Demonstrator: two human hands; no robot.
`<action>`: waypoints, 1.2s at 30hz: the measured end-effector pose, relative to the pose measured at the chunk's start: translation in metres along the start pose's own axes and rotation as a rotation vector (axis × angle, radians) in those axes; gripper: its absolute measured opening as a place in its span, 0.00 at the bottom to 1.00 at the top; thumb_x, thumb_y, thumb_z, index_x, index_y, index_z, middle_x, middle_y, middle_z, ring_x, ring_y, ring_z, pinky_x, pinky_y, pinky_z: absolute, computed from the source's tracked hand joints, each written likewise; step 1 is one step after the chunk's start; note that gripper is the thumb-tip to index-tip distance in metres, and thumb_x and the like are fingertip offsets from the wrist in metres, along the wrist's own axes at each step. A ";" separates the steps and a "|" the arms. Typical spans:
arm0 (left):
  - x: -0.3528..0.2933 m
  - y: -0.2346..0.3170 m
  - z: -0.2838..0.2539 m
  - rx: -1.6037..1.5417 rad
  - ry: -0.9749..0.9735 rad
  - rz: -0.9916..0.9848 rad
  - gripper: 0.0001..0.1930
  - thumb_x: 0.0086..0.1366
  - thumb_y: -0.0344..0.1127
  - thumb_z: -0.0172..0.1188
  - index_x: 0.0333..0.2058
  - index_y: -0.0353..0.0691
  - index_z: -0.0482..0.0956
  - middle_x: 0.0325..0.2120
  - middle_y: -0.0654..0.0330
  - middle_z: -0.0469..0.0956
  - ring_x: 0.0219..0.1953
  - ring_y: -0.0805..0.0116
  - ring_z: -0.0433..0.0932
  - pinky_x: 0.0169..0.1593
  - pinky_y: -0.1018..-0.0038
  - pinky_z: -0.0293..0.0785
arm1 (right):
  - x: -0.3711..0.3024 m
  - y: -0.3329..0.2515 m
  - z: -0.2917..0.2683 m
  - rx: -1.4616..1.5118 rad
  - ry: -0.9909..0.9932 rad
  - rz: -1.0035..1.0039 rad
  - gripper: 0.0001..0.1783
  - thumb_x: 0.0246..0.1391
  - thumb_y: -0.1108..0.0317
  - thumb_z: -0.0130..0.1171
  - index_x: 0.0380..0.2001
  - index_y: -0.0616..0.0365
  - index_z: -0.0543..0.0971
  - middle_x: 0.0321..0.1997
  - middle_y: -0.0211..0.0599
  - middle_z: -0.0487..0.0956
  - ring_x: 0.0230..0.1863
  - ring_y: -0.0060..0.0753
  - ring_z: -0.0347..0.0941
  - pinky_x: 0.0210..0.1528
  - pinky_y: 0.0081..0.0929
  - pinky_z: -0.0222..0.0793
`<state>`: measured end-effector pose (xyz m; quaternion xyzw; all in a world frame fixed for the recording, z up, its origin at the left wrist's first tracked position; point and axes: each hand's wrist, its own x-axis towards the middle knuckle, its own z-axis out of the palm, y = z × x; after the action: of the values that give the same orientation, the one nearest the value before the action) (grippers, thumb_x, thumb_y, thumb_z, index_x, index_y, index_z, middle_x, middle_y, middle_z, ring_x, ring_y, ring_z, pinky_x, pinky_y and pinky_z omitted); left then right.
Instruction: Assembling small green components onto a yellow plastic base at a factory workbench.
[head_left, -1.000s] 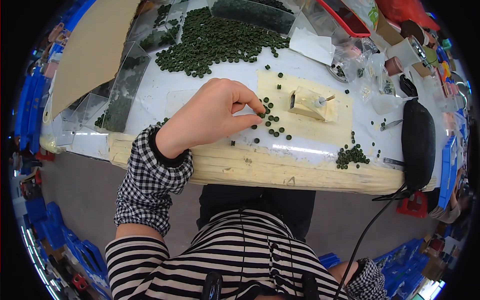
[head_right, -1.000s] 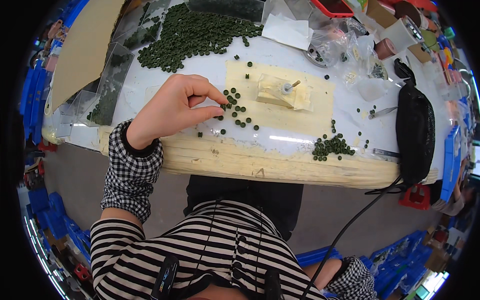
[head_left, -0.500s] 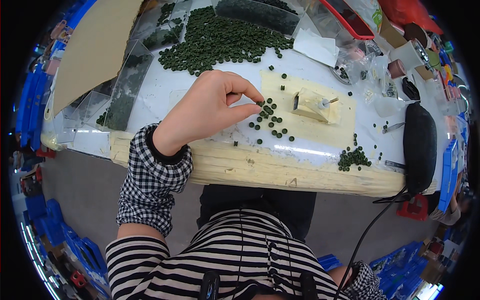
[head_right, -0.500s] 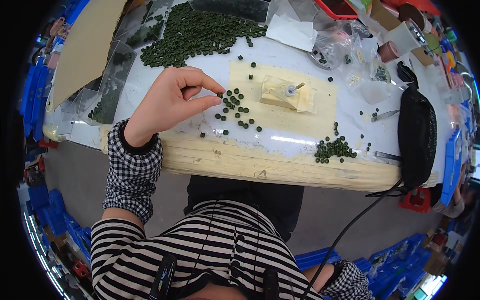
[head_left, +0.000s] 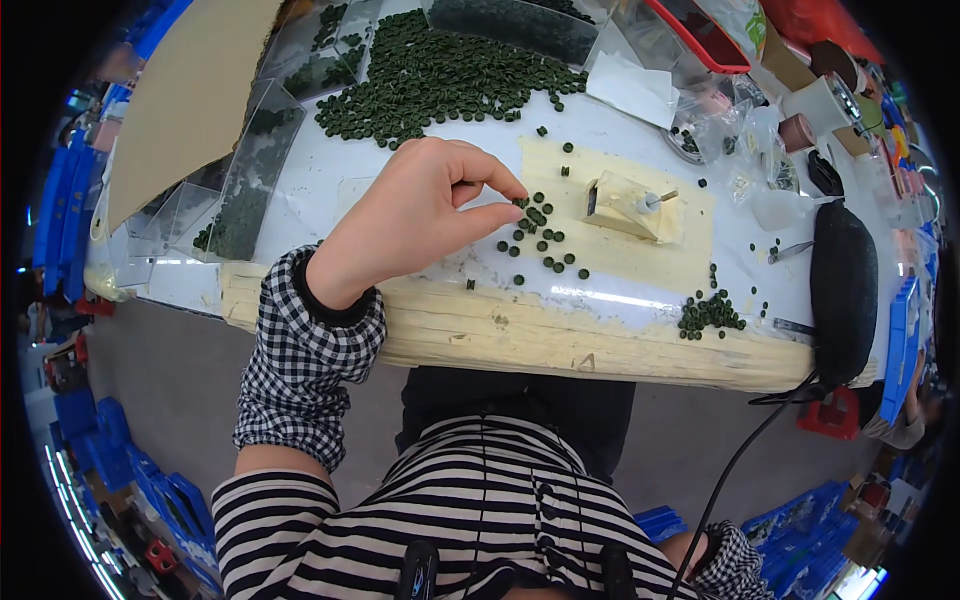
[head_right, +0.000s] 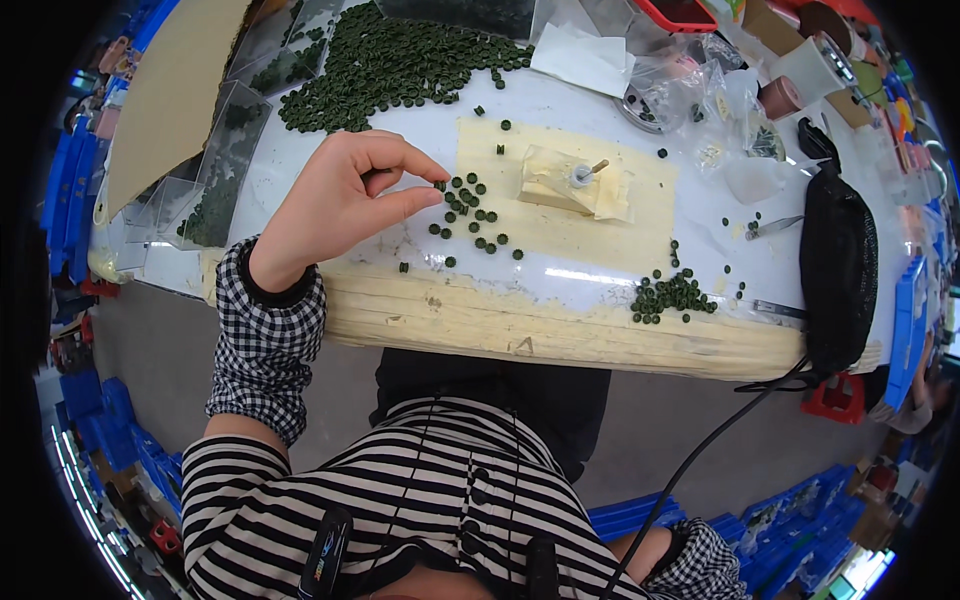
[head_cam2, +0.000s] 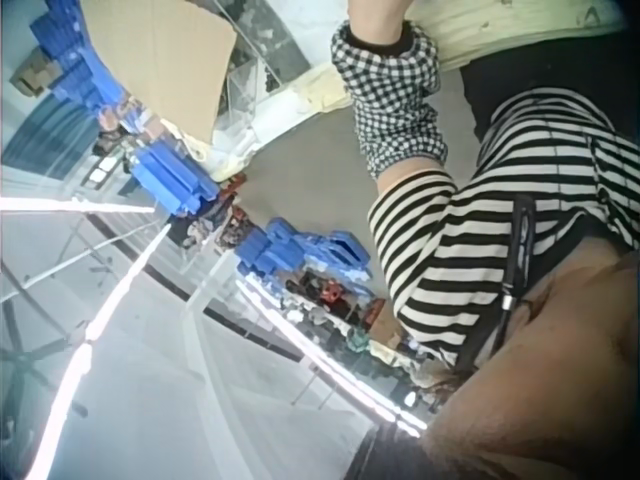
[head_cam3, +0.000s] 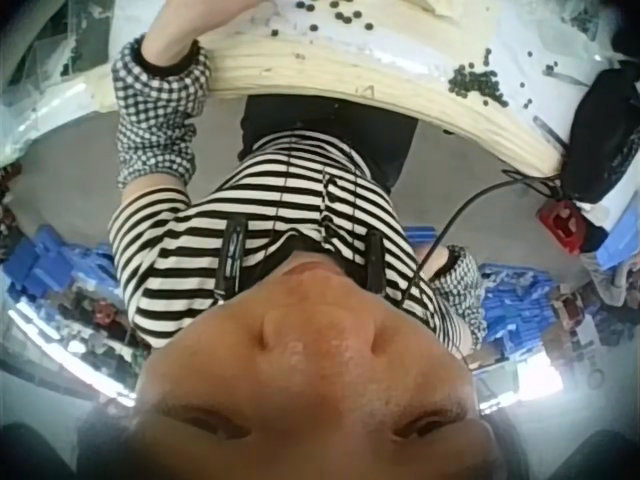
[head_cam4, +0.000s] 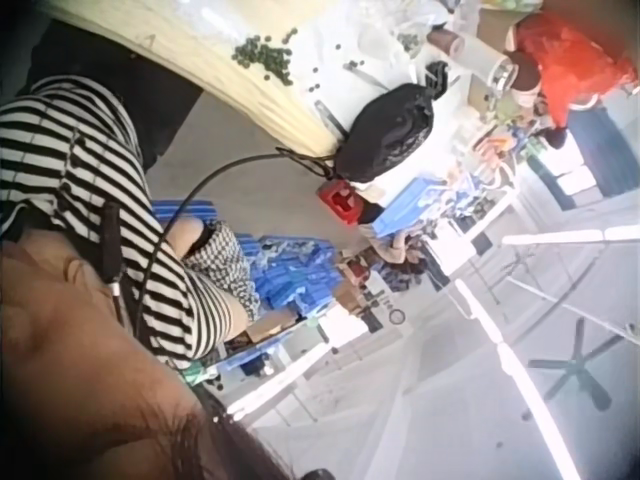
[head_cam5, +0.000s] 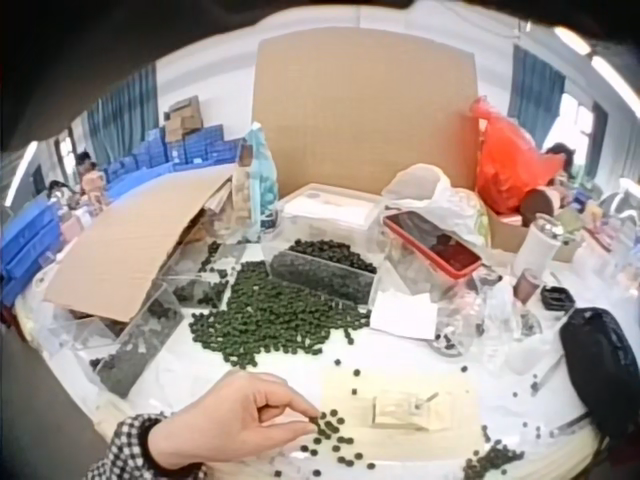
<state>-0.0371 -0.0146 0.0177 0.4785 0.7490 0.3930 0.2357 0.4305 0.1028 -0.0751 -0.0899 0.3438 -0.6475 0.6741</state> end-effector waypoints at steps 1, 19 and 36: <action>-0.001 0.000 0.000 0.004 0.002 -0.005 0.09 0.54 0.28 0.66 0.35 0.35 0.83 0.14 0.72 0.48 0.17 0.81 0.50 0.22 0.78 0.48 | -0.001 0.001 -0.001 -0.002 -0.009 -0.002 0.16 0.57 0.62 0.55 0.28 0.67 0.81 0.23 0.36 0.80 0.24 0.28 0.75 0.29 0.24 0.71; 0.000 0.004 0.001 0.014 -0.058 -0.029 0.09 0.53 0.28 0.67 0.34 0.33 0.83 0.14 0.72 0.50 0.17 0.81 0.52 0.22 0.78 0.50 | -0.037 -0.047 -0.028 0.174 0.388 0.127 0.15 0.59 0.62 0.53 0.29 0.64 0.82 0.21 0.34 0.80 0.24 0.22 0.76 0.29 0.22 0.71; 0.007 -0.010 -0.006 -0.337 0.276 0.162 0.12 0.71 0.36 0.48 0.38 0.34 0.77 0.16 0.76 0.57 0.17 0.87 0.54 0.22 0.85 0.51 | 0.005 -0.115 -0.088 -0.644 1.509 -0.184 0.13 0.56 0.66 0.57 0.42 0.60 0.80 0.32 0.48 0.80 0.29 0.41 0.77 0.33 0.29 0.72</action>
<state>-0.0505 -0.0127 0.0133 0.4327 0.6570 0.5920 0.1750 0.2856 0.1095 -0.0770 0.1527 0.8642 -0.4562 0.1474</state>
